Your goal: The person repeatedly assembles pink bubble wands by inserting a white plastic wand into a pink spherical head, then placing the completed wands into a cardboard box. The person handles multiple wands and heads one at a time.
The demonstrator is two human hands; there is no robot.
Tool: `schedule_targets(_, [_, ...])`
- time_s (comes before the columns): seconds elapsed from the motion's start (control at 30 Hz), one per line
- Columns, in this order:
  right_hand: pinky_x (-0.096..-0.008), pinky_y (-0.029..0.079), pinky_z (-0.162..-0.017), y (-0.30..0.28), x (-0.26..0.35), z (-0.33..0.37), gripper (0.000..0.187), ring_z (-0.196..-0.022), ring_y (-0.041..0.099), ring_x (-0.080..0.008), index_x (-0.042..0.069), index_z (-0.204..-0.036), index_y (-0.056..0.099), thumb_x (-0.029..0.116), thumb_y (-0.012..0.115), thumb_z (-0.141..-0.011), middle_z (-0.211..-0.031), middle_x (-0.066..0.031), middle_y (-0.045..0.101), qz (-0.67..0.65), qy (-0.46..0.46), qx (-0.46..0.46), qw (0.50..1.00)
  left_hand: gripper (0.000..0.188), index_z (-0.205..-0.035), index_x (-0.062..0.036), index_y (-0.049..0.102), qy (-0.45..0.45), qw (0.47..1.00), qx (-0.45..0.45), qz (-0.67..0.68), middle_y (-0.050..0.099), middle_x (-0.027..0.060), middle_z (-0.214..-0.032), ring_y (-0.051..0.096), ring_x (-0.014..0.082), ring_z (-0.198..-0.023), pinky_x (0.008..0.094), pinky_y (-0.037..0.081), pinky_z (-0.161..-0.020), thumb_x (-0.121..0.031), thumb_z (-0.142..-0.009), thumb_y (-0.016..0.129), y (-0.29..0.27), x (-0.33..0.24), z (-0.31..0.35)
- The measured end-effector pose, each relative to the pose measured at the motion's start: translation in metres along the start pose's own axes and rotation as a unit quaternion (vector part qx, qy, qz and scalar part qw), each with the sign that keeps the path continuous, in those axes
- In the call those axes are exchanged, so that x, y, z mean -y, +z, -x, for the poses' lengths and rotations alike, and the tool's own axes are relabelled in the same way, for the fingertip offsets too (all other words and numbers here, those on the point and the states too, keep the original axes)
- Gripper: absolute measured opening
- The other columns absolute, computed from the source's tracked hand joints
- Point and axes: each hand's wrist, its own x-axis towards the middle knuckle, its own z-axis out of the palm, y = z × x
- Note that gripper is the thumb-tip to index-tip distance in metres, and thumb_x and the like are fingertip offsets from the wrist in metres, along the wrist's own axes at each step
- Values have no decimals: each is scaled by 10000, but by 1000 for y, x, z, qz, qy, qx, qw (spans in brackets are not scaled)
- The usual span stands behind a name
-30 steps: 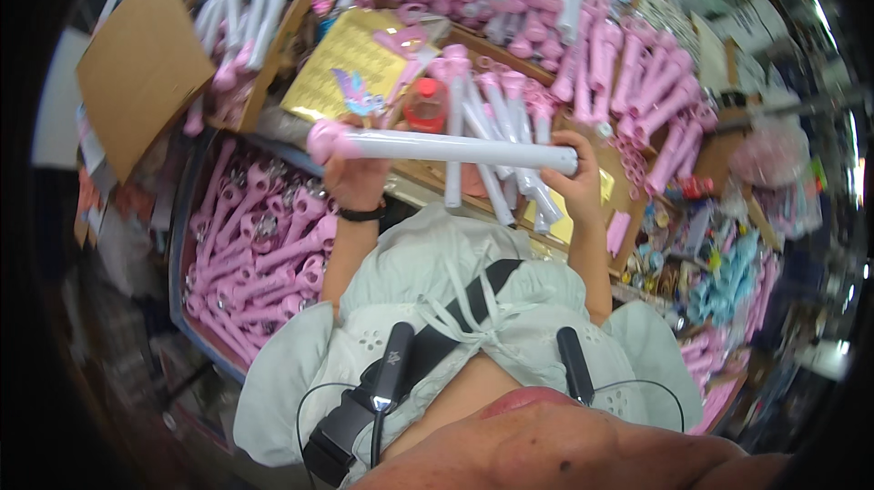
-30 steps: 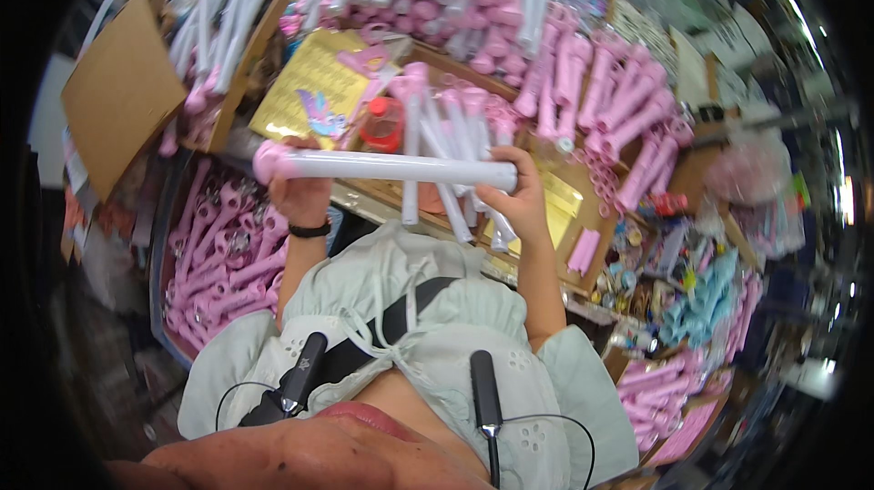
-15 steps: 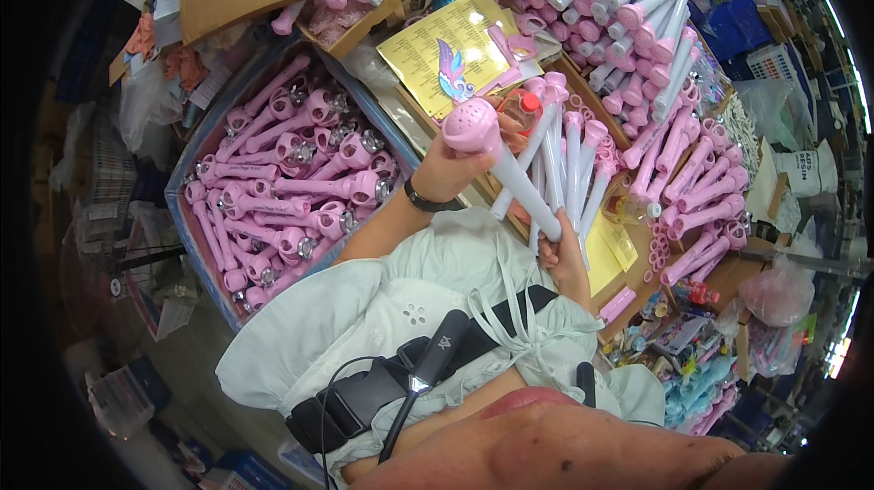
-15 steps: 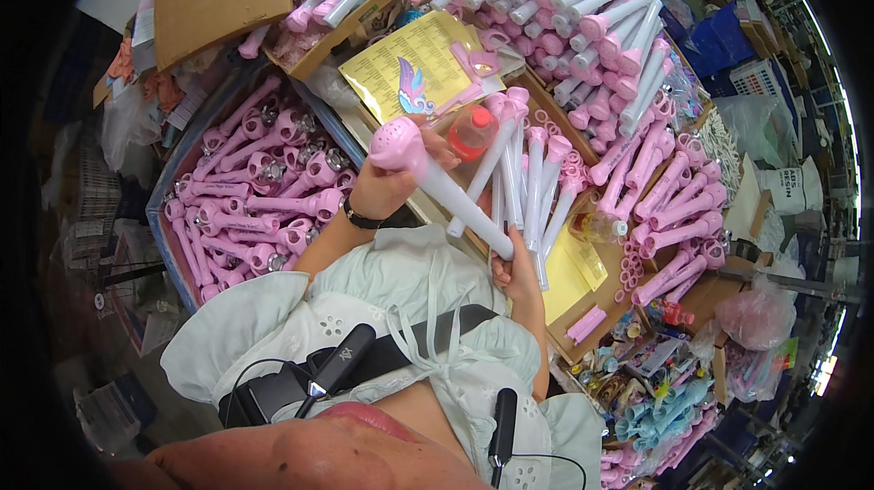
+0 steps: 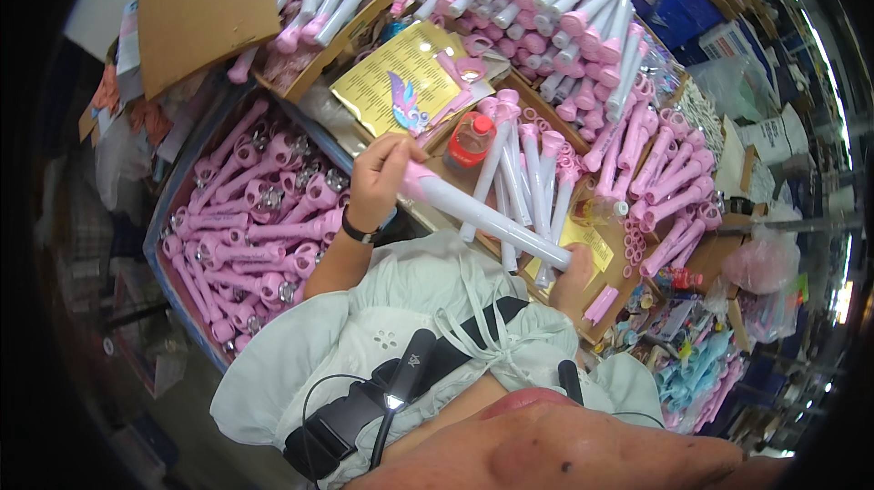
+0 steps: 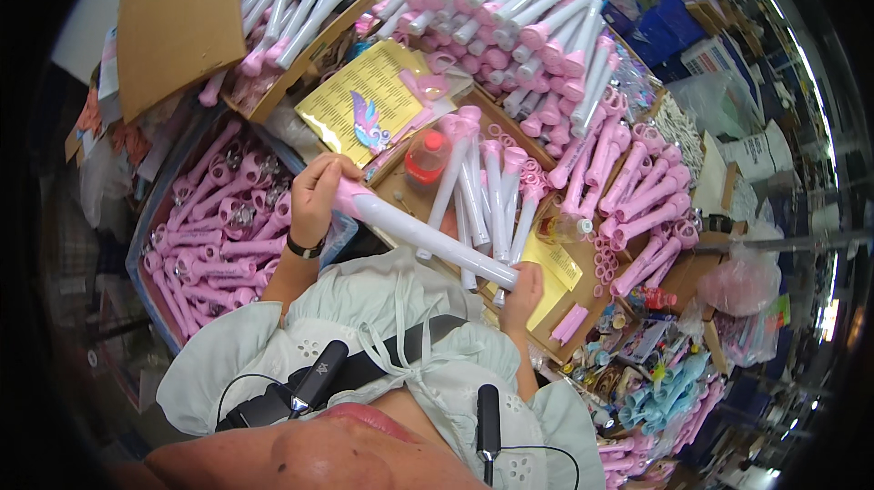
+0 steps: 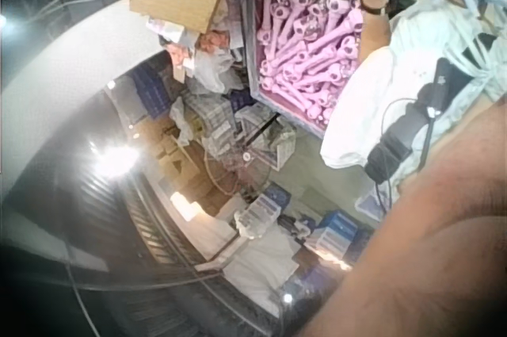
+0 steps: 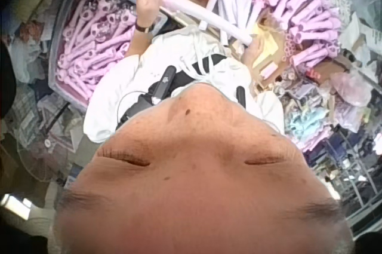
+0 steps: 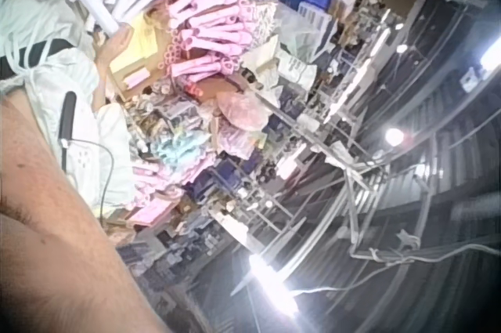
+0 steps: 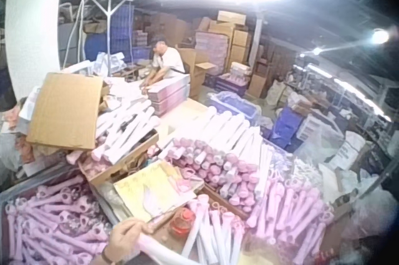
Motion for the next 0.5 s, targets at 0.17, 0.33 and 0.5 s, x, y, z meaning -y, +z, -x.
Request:
schedule_targets(0.17, [-338, 361, -519, -6, 54, 3, 91, -581, 475, -224, 54, -873, 542, 137, 532, -837, -677, -90, 501, 184, -480, 68, 855, 301, -814, 28, 622, -286, 935, 74, 195, 624, 91, -783, 578, 160, -706, 264, 449, -689, -216, -916, 478, 1, 53, 1])
schedule_targets(0.33, [-325, 385, -525, 1, 73, -16, 135, -575, 498, -210, 50, -930, 570, 157, 540, -853, -687, -103, 530, 278, -448, 243, 814, 328, -716, 2, 613, -311, 927, -54, 201, 627, 114, -714, 582, 175, -624, 277, 460, -632, -253, -900, 520, -8, 76, 6])
schedule_targets(0.5, [-229, 350, -453, 1, 49, -23, 285, -502, 455, -91, 27, -961, 583, 276, 449, -923, -660, -60, 537, 175, 27, 294, 939, 395, -649, 9, 559, -142, 972, -1, 187, 604, 128, -729, 557, 172, -685, 288, 444, -688, -240, -939, 462, -29, 55, -5])
